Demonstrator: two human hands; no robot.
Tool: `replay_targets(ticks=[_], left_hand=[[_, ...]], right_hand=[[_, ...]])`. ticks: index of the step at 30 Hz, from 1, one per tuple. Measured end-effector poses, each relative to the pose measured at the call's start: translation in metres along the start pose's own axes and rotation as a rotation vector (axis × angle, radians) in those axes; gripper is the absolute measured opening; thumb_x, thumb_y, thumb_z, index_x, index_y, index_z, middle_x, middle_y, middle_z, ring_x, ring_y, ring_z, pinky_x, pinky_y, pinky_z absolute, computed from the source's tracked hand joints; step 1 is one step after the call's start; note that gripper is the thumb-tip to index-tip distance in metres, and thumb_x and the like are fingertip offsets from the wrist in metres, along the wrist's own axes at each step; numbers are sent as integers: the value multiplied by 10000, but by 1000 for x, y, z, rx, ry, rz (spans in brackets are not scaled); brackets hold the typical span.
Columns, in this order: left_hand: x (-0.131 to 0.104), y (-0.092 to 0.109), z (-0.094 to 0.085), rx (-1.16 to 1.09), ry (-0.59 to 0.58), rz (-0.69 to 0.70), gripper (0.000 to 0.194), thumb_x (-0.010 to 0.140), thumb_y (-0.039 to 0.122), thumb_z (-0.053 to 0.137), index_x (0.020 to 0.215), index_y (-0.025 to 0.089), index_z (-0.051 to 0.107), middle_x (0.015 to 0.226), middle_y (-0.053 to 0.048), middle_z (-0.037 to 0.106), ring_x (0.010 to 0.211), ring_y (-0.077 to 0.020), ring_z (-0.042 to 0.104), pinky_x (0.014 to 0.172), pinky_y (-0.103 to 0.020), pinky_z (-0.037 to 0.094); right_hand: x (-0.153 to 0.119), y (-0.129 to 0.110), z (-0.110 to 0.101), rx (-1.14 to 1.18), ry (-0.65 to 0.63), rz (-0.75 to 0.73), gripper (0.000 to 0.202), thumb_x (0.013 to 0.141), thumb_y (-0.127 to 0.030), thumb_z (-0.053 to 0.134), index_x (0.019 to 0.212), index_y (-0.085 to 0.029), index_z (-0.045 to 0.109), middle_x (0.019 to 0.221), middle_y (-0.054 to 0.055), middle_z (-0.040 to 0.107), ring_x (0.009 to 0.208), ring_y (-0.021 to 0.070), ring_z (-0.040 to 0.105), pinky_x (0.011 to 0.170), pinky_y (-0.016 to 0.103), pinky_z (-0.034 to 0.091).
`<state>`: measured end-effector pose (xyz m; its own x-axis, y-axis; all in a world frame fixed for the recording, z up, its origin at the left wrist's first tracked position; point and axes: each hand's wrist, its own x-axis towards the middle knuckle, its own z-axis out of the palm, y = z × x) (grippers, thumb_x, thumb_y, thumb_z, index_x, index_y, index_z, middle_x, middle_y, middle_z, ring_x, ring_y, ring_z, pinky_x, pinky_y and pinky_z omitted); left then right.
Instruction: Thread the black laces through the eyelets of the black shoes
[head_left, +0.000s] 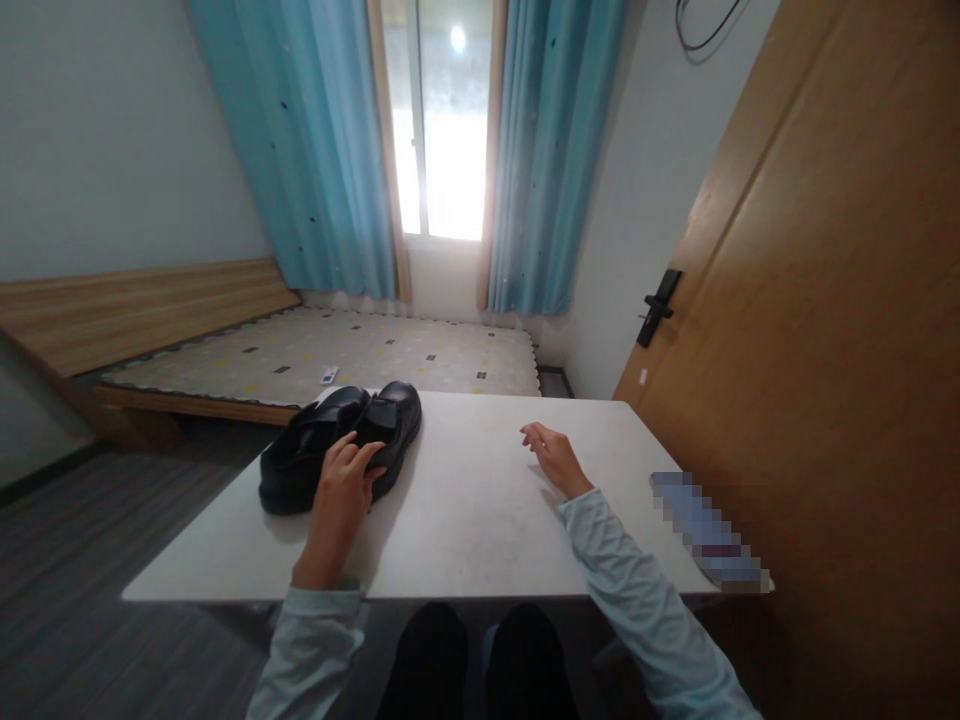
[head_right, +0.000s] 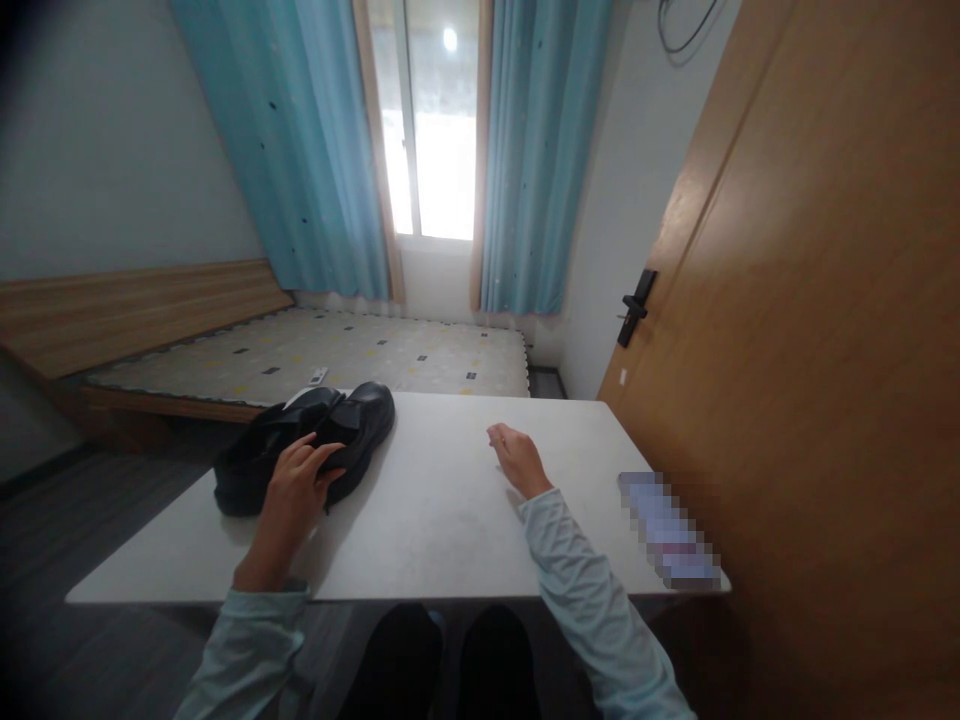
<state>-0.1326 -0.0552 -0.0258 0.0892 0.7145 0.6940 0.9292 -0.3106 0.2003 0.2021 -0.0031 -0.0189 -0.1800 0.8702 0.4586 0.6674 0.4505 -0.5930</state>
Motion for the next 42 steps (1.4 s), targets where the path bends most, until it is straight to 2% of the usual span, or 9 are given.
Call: replay_targets(ticks=[6,12,16,20,24,27,30,35,42], left_hand=[[9,6,-5,173,-130,-67,342,820,179,542,1153,122,598,995,-138,611,1203,-299,451,1028,-415,377],[21,22,-19,307,-325,-148,474,823,321,582,1248,115,544,1131,-174,611,1221,-359,433,964,-493,395],[25,39,-28,341,-317,-185,439,836,335,565,1236,153,558,1218,-169,572,1232,-398,403,927,-553,391],[30,66,-29,236,-284,-51,329,863,287,533,1163,168,596,1200,-133,588,1210,-323,443,975,-490,363],[28,92,-18,161,-252,19,218,884,249,494,1036,191,639,1048,-90,653,1052,-265,541,995,-464,326],[22,106,-2,128,-300,59,200,901,227,452,935,193,646,923,-77,663,924,-235,572,836,-364,403],[14,114,16,119,-353,84,216,909,202,425,856,189,634,835,-71,652,834,-210,580,717,-311,392],[5,114,36,44,-425,86,197,903,189,432,874,184,627,823,-65,649,805,-203,581,707,-311,388],[0,105,44,-95,-542,93,211,887,174,436,893,184,647,873,-73,639,883,-189,573,740,-285,410]], right_hand=[[1,1,2,-63,-21,15,270,922,-324,419,857,-174,634,771,45,681,695,153,614,653,234,421],[-1,0,5,-84,-70,-11,194,882,-252,478,889,-164,651,785,51,691,685,156,614,652,242,431],[-1,-3,6,-89,-92,-29,195,881,-244,478,878,-164,655,786,52,692,686,156,615,659,247,437],[-1,-3,7,-88,-114,-37,186,874,-228,484,880,-161,658,800,56,696,699,158,622,665,248,445],[-1,-2,7,-91,-126,-37,193,878,-232,481,883,-158,659,805,59,697,704,159,624,670,250,448],[-1,-1,8,-91,-126,-47,194,880,-240,482,885,-159,659,800,55,692,700,153,617,679,249,445],[-1,0,8,-96,-125,-48,198,881,-237,478,872,-163,661,743,37,675,670,144,601,649,237,431],[-1,-3,7,-104,-131,-57,210,881,-217,464,847,-160,664,673,16,642,624,131,572,610,222,399],[-3,-6,8,-128,-160,-67,202,870,-206,481,860,-162,678,721,31,666,638,139,575,624,231,396]])
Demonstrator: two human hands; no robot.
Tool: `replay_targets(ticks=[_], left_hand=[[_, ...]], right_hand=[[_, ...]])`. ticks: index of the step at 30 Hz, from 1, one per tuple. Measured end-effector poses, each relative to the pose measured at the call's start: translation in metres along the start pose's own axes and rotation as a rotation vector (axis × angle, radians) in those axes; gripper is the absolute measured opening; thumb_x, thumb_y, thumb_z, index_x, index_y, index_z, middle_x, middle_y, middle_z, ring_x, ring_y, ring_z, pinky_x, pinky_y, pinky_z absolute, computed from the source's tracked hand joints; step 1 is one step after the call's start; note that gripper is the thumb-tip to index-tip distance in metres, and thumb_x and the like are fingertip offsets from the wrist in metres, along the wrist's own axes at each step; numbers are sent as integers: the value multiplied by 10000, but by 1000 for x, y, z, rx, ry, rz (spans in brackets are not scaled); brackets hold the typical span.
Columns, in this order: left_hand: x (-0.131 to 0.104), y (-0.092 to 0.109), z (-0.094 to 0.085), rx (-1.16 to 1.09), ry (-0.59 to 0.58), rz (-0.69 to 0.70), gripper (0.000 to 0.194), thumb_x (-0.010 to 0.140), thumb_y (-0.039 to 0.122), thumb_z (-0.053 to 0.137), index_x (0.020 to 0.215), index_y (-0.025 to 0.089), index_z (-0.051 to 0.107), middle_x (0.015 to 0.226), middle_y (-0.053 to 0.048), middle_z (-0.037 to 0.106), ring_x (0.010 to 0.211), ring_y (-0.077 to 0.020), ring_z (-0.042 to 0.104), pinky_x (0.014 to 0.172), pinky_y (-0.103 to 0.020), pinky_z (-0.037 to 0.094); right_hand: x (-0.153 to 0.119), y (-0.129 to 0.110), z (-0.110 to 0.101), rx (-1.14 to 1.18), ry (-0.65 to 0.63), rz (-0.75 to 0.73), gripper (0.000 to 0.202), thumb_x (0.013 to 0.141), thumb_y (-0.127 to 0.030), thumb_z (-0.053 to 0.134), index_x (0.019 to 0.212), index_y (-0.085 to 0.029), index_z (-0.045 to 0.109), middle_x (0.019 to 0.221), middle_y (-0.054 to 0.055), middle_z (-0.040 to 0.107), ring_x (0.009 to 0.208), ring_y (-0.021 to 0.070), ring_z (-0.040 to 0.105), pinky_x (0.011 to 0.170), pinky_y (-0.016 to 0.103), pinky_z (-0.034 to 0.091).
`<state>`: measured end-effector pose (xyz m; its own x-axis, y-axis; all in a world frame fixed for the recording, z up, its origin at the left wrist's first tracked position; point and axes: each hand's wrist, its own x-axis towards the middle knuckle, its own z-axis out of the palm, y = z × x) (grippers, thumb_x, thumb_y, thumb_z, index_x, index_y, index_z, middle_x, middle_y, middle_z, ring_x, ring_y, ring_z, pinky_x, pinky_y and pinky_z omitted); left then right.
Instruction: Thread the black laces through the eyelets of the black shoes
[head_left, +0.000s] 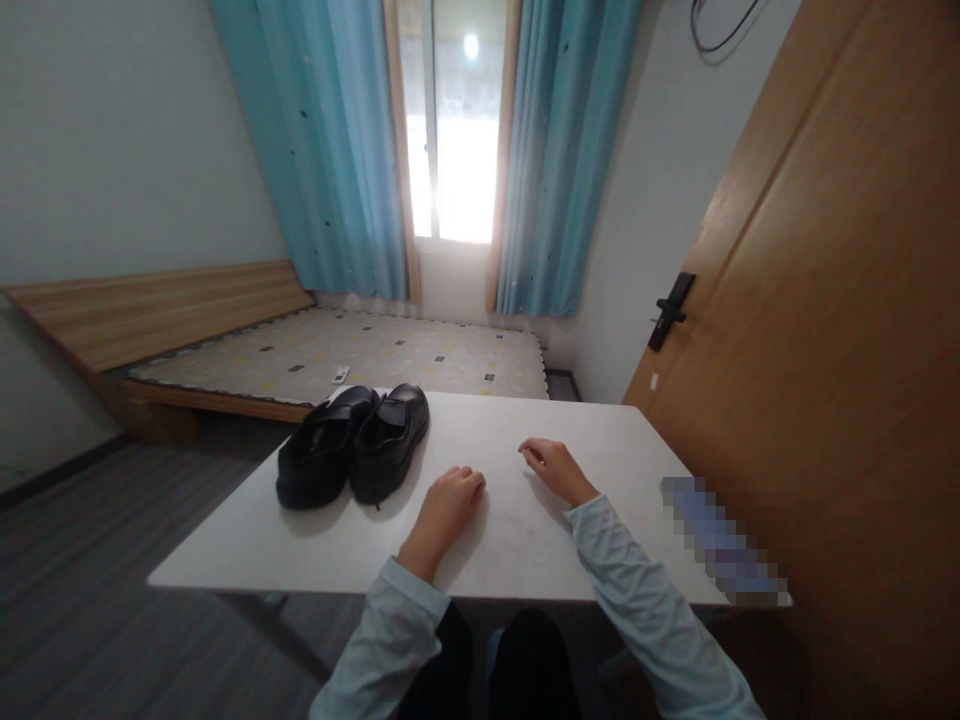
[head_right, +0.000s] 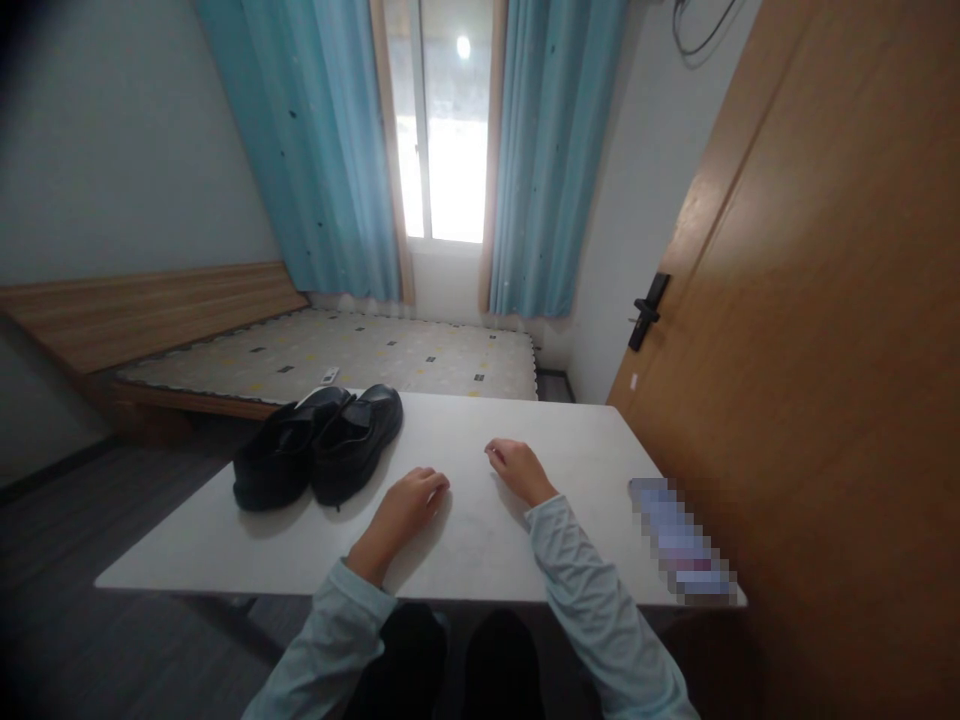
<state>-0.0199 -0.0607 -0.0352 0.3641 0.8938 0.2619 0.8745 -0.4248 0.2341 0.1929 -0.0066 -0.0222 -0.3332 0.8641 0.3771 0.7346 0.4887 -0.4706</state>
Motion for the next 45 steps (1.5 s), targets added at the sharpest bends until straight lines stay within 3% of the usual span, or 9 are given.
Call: replay_targets(ticks=[5,10,12,17,24,28,35,45], left_hand=[[2,1,-7,24,83,-23,220,885,176,439,916,180,657,866,-75,650,857,-207,569,771,-324,422],[2,-3,-19,106,460,-217,267,864,146,448,1014,171,667,1071,-116,635,1092,-285,488,978,-457,341],[1,-4,-22,146,558,-284,303,850,142,454,1076,166,654,1157,-134,597,1166,-314,433,1028,-513,288],[-4,-9,-29,243,620,-346,341,832,140,453,1119,146,637,1203,-170,547,1211,-340,393,1034,-554,280],[-13,-22,-55,350,624,-435,340,828,149,446,1119,155,621,1168,-173,565,1130,-360,414,960,-605,282],[-19,-33,-67,406,547,-437,366,806,144,464,1145,174,598,1107,-149,600,1084,-341,435,935,-591,277],[-22,-49,-73,410,369,-347,316,816,155,472,1097,166,616,957,-136,646,960,-315,494,832,-481,336],[-13,-54,-79,316,390,-342,313,815,150,471,1069,196,649,954,-113,665,926,-309,520,742,-417,320]], right_hand=[[0,3,1,-16,-12,-14,186,856,-183,497,881,-165,681,746,37,676,658,142,585,643,237,408],[0,6,1,-19,-9,-9,184,850,-172,500,876,-164,682,757,39,681,665,143,590,659,244,419],[0,6,1,-14,-8,-3,185,847,-170,501,876,-168,684,763,39,686,669,143,595,663,245,423],[0,5,-1,-21,-11,2,192,843,-161,499,880,-171,687,777,44,694,680,146,603,673,249,427],[0,7,-1,-37,-10,-10,188,848,-168,503,877,-168,689,761,42,686,665,148,595,667,246,425],[1,8,0,-23,-10,-12,191,841,-154,502,882,-165,688,773,49,691,678,155,604,669,251,429],[-1,4,-4,-24,-8,-6,185,847,-158,501,864,-173,685,769,42,690,675,149,603,664,243,424],[-1,6,-6,-22,6,-2,189,851,-161,502,866,-166,690,771,46,689,686,153,604,681,250,423]])
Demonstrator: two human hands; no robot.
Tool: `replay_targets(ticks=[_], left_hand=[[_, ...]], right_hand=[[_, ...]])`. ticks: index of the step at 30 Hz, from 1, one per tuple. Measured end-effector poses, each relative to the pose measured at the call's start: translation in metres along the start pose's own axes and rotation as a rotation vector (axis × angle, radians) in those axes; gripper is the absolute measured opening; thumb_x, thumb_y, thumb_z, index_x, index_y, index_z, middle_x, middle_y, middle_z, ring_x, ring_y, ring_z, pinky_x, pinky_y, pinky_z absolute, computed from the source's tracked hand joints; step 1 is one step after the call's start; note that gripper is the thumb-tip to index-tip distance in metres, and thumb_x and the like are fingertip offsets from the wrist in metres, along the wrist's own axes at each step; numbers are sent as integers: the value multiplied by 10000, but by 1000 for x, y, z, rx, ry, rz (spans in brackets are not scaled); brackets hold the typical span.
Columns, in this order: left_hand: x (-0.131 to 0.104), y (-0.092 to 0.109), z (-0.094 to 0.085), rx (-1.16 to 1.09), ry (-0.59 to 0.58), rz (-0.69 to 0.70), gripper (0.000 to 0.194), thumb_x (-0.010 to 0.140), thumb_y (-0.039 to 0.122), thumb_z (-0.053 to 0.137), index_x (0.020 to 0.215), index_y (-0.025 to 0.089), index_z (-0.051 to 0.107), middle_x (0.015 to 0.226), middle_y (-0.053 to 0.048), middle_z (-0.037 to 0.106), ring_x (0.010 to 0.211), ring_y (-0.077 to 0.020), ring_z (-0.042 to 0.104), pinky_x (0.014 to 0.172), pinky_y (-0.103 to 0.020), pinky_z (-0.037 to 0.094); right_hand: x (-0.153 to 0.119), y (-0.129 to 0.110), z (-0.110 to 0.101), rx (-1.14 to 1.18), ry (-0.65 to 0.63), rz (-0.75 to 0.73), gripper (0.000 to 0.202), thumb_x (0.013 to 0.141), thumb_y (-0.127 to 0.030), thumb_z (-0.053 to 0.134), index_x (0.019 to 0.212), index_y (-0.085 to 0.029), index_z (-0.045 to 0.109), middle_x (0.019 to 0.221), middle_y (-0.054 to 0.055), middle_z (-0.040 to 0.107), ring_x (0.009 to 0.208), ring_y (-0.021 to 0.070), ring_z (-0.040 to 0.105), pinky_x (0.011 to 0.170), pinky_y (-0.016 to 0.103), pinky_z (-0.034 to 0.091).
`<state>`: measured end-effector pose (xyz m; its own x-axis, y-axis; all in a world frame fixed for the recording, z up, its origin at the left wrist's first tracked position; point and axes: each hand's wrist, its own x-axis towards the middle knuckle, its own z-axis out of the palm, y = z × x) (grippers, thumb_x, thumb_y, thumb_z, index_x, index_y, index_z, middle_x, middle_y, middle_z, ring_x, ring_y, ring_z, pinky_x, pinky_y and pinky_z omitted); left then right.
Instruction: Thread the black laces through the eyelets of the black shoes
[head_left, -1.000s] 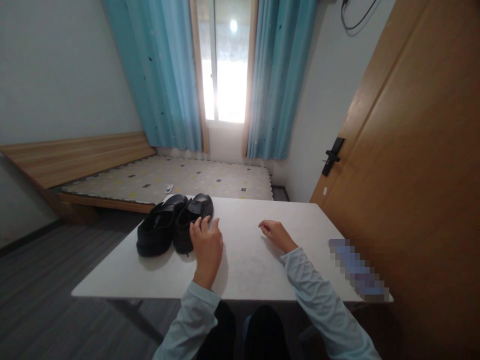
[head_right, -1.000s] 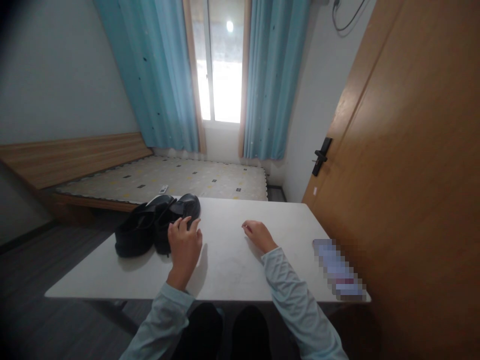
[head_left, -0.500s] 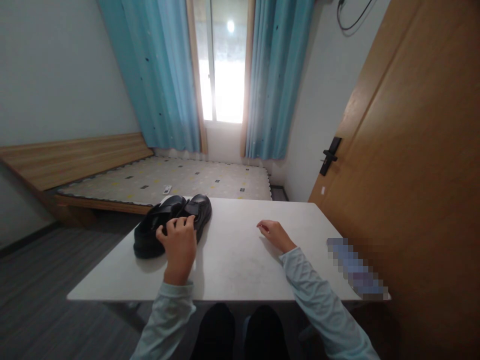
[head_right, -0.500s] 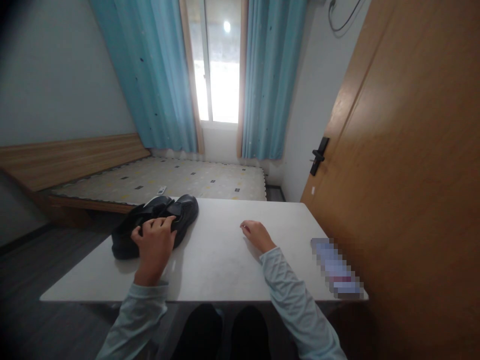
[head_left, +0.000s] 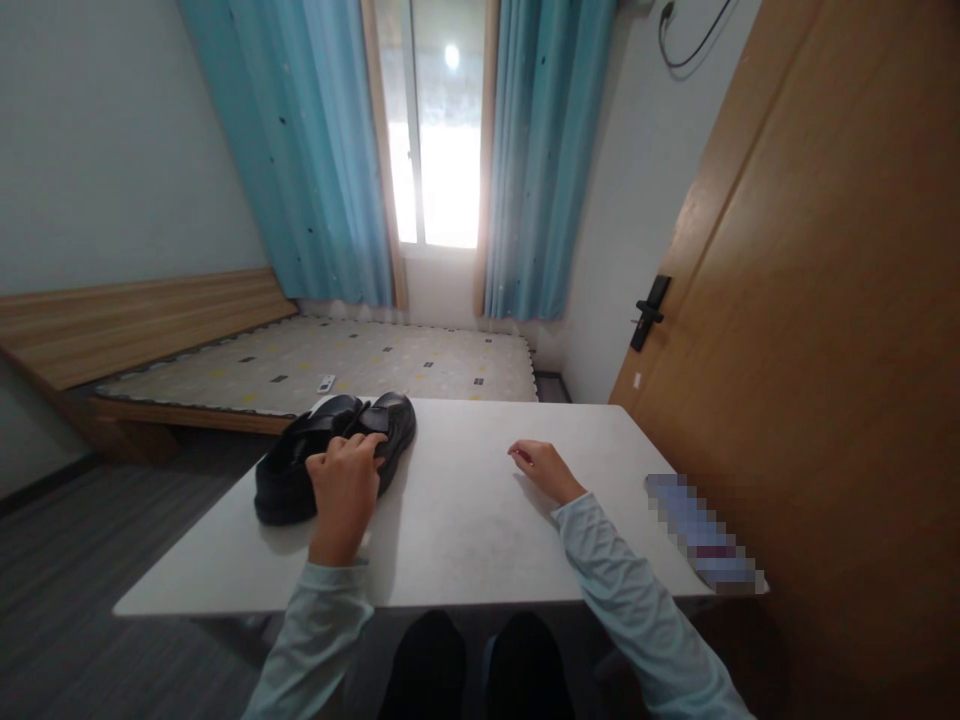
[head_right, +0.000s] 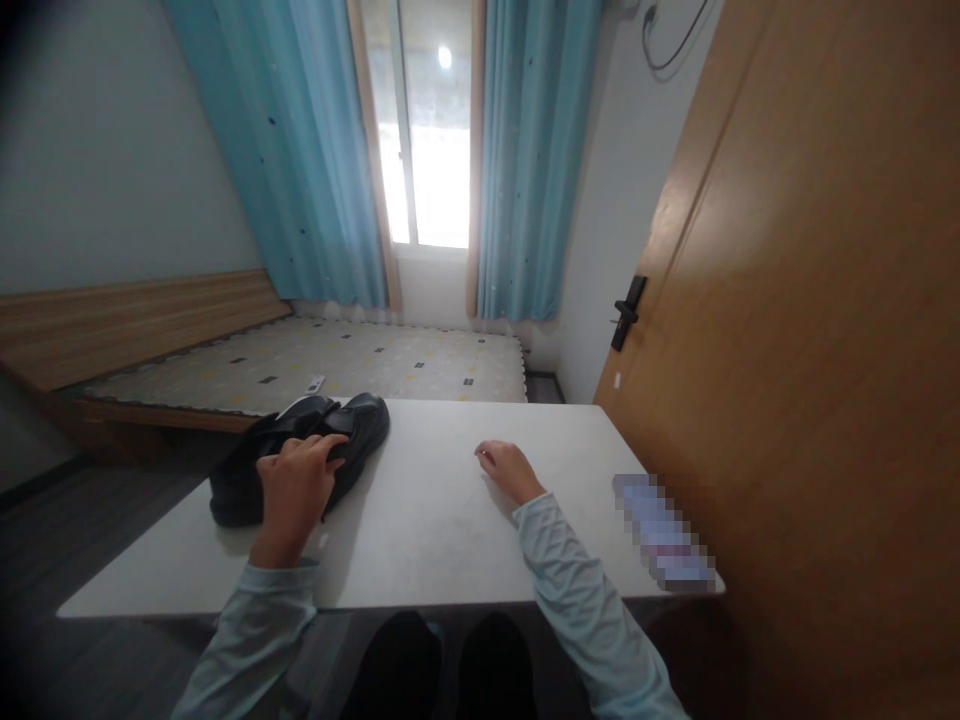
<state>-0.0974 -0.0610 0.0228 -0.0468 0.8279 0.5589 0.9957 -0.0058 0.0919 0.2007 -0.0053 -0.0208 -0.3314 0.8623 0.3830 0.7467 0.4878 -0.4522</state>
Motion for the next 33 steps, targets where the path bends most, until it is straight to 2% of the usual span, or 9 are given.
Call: replay_targets(ticks=[6,11,20,26,33], left_hand=[[9,9,-6,-30,73,93,280,831,130,455,973,219,679,887,-80,673,908,-283,517,815,-443,295],[7,25,-11,-120,165,182,207,831,110,485,826,207,668,777,-51,644,817,-240,485,784,-375,330],[-24,82,-26,-355,255,232,244,827,84,537,609,183,583,651,-18,583,763,-199,453,782,-337,350],[-49,122,-17,-445,280,268,258,800,54,572,574,179,570,675,-13,599,775,-186,452,786,-342,339],[-72,150,-3,-507,266,272,223,756,59,642,587,179,560,711,-1,605,785,-177,448,782,-339,337]], right_hand=[[0,0,1,-3,-5,-4,185,848,-151,506,869,-170,688,779,44,692,689,148,608,675,240,424],[1,1,1,-20,-12,-8,188,835,-132,512,880,-162,692,775,46,692,691,148,604,684,243,421],[0,0,-1,-36,-5,15,190,841,-137,512,887,-163,695,771,47,691,694,149,610,683,238,416],[0,3,-3,-65,60,74,196,865,-203,502,896,-172,693,781,50,696,695,148,616,671,232,412],[2,5,-10,-134,154,213,199,846,-217,500,801,-174,689,749,57,695,679,158,611,650,237,397]])
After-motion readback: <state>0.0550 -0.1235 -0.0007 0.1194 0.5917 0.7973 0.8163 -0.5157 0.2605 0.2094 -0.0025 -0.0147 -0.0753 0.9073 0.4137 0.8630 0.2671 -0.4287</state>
